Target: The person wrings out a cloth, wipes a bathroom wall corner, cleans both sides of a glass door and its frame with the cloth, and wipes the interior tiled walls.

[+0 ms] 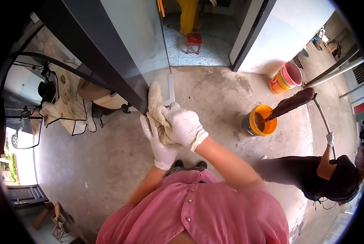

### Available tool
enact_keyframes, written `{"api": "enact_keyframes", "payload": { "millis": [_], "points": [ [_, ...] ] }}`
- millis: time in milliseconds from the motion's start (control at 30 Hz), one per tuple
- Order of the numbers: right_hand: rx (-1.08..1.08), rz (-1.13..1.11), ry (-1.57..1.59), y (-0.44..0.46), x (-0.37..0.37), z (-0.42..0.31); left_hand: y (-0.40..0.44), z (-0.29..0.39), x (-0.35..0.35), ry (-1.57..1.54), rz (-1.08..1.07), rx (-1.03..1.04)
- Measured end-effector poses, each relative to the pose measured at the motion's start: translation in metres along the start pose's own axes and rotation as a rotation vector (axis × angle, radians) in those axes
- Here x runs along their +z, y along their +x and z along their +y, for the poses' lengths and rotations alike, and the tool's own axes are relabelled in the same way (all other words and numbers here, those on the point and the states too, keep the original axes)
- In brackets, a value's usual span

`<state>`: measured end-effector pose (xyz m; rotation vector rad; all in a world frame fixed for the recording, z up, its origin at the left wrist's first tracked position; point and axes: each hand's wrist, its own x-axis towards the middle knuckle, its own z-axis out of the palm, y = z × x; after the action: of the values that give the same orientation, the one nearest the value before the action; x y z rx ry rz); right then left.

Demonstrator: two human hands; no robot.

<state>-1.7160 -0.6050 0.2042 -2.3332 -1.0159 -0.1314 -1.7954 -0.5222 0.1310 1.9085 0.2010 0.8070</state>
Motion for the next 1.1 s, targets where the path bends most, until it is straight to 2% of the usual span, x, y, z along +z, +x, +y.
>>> {"api": "enact_keyframes", "payload": {
  "millis": [33, 67, 100, 133, 167, 233, 300, 333, 367, 400, 467, 533, 567, 600, 633, 700, 733, 800, 867, 933, 1000, 1033, 1100],
  "points": [
    [0.003, 0.008, 0.006, -0.005, -0.001, 0.001, -0.008, -0.007, 0.007, -0.14, -0.014, -0.067],
    [0.025, -0.083, -0.006, -0.01, 0.002, 0.002, -0.017, -0.014, 0.014, -0.135, -0.021, -0.062],
    [0.048, -0.176, -0.014, -0.017, 0.004, 0.005, -0.03, -0.02, 0.022, -0.504, -0.017, -0.286],
    [0.056, -0.17, -0.006, -0.028, 0.018, 0.018, -0.043, -0.027, 0.023, -0.869, -0.013, -0.517],
    [0.126, -0.226, 0.104, -0.042, 0.042, 0.04, -0.055, -0.032, 0.019, -0.861, -0.026, -0.518],
    [0.202, -0.27, 0.213, -0.067, 0.076, 0.075, -0.067, -0.041, 0.01, -0.234, -0.295, -0.28],
    [0.494, -0.223, 0.608, -0.095, 0.091, 0.087, -0.058, -0.041, 0.005, -0.241, -0.391, -0.253],
    [0.516, -0.229, 0.616, -0.107, 0.092, 0.089, -0.056, -0.039, 0.001, -0.25, -0.473, -0.23],
    [0.689, -0.189, 0.978, -0.112, 0.08, 0.084, -0.053, -0.03, -0.004, -0.178, -0.557, -0.289],
    [0.861, -0.131, 1.34, -0.119, 0.072, 0.084, -0.056, -0.044, 0.002, -0.318, -0.564, -0.3],
    [0.905, -0.123, 1.704, -0.143, 0.071, 0.098, -0.06, -0.058, 0.007, -0.392, -0.64, -0.376],
    [0.991, -0.095, 1.788, -0.167, 0.066, 0.108, -0.062, -0.056, 0.002, -0.362, -0.696, -0.459],
    [1.048, -0.159, 1.727, -0.188, 0.08, 0.13, -0.062, -0.056, 0.0, -0.248, -0.749, -0.433],
    [1.061, -0.142, 1.74, -0.205, 0.087, 0.143, -0.062, -0.054, -0.001, -0.133, -0.803, -0.405],
    [1.192, -0.048, 1.701, -0.221, 0.092, 0.153, -0.058, -0.051, -0.002, -0.127, -0.825, -0.411],
    [1.402, 0.175, 1.552, -0.25, 0.101, 0.166, -0.042, -0.043, 0.003, 0.481, -0.933, -0.146],
    [1.416, 0.191, 1.565, -0.267, 0.103, 0.172, -0.032, -0.037, 0.007, 0.485, -0.956, -0.143],
    [1.512, 0.378, 1.371, -0.301, 0.102, 0.178, -0.014, -0.027, 0.019, 0.945, -0.892, 0.138],
    [1.615, 0.404, 1.297, -0.339, 0.106, 0.182, 0.0, -0.032, 0.03, 1.034, -0.667, 0.4],
    [1.708, 0.428, 1.222, -0.38, 0.112, 0.19, 0.013, -0.038, 0.047, 1.23, -0.63, 0.459],
    [1.777, 0.444, 1.309, -0.425, 0.12, 0.194, 0.018, -0.06, 0.061, 1.391, -0.74, 0.428],
    [1.818, 0.557, 1.344, -0.446, 0.126, 0.194, 0.014, -0.076, 0.067, 1.396, -0.793, 0.441],
    [1.897, 0.578, 1.303, -0.475, 0.125, 0.19, 0.001, -0.115, 0.079, 1.413, -0.883, 0.472]
  ]
}}
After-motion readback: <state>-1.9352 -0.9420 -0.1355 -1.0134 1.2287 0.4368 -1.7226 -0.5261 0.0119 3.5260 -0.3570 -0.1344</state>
